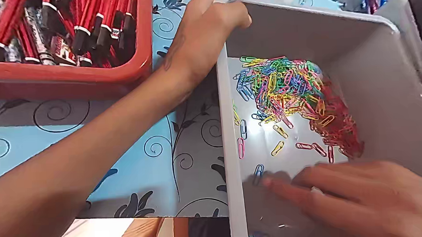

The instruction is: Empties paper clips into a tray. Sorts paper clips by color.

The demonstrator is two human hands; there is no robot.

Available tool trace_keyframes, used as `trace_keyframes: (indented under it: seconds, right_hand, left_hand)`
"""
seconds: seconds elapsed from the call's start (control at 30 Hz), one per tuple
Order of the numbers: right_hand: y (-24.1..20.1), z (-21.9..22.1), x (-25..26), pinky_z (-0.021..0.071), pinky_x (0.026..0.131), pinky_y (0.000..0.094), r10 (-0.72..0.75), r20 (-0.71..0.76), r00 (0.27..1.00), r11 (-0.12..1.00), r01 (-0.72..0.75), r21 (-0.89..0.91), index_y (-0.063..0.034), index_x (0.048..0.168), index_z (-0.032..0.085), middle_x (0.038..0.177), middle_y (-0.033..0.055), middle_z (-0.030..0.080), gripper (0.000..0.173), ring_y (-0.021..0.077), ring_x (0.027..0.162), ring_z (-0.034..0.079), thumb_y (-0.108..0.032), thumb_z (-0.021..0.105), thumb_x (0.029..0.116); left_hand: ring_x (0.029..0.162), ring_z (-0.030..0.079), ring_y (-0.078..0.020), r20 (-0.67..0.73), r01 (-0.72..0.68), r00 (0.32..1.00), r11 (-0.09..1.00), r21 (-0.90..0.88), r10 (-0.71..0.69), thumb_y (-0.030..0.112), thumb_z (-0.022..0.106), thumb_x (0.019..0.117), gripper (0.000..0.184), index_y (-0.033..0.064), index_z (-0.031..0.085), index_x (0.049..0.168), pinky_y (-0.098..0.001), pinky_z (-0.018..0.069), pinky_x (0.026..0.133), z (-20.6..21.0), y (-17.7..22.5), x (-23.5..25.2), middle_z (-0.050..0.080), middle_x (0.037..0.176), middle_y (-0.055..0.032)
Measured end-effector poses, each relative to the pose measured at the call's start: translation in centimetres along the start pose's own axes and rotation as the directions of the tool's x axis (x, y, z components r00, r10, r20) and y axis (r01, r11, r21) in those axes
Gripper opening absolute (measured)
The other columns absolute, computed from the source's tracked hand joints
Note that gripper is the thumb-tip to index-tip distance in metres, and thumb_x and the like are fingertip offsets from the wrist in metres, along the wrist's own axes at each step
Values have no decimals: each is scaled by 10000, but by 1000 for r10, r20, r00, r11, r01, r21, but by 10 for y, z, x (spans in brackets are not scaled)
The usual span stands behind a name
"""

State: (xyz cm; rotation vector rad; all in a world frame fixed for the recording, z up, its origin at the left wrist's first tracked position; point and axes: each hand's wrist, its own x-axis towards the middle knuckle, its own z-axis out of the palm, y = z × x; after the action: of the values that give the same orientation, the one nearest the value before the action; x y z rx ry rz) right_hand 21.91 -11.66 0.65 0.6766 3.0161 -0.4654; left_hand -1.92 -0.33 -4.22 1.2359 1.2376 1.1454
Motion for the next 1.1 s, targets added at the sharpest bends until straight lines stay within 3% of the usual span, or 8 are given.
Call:
trace_keyframes:
  seconds: [0.13,0.27,0.5,0.6,0.77,0.9,1.0,1.1]
  right_hand:
    - [2,13,1,406,456,348,30,-23,999,996,-31,-88,-1,1225,683,749,93,651,326,247,574,596,-178,474,1049]
    - [-3,4,3,391,445,350,-57,28,998,983,51,179,-62,1174,701,743,92,612,275,239,567,566,-68,474,1018]
    - [36,13,28,345,393,298,67,-112,991,965,-93,-245,-137,1358,669,646,6,540,473,166,477,514,-123,440,945]
    - [26,13,24,340,381,319,74,-109,991,957,-101,-272,-76,1252,711,628,31,565,429,197,465,530,-80,448,913]
    - [-12,-10,1,360,411,380,-26,178,984,971,-18,238,-25,1178,726,684,108,593,305,258,499,539,-42,483,994]
    - [11,-6,5,307,399,326,93,-137,986,981,-114,-155,-70,1210,712,622,27,538,351,189,478,481,-87,446,981]
    - [41,-2,13,315,385,298,156,-123,980,918,-190,-349,-80,1292,689,577,-29,476,447,148,441,476,-126,439,924]
    - [42,-4,13,304,367,320,241,-98,966,878,-260,-402,-47,1083,711,528,-9,440,321,185,411,484,-133,452,914]
  left_hand:
    - [738,646,20,1,0,1000,1000,-9,0,205,561,1009,107,182,603,913,-188,559,655,0,2,0,637,796,89]
    - [786,665,6,25,-32,999,999,-31,32,175,544,1009,96,162,619,951,-205,575,692,-1,-2,5,661,854,71]
    - [775,671,7,21,-37,999,999,-20,38,161,539,990,93,172,623,953,-198,578,678,0,-2,4,664,843,83]
    - [768,678,5,24,-32,999,999,-22,32,164,543,990,84,167,623,962,-195,583,671,-1,-2,4,672,844,79]
    - [783,683,-10,28,-25,999,999,-38,26,168,552,986,82,158,627,954,-210,587,678,-1,-3,6,678,858,62]
    - [758,672,12,23,-31,999,999,-5,31,177,548,996,82,170,625,968,-195,581,663,-1,-2,4,668,839,88]
    - [754,672,15,25,-41,999,999,-3,41,170,540,998,86,161,626,989,-186,576,660,-1,-1,3,670,833,84]
    - [761,684,7,25,-32,999,999,-14,32,168,538,1002,93,154,630,1006,-191,586,660,-1,-1,2,682,841,72]
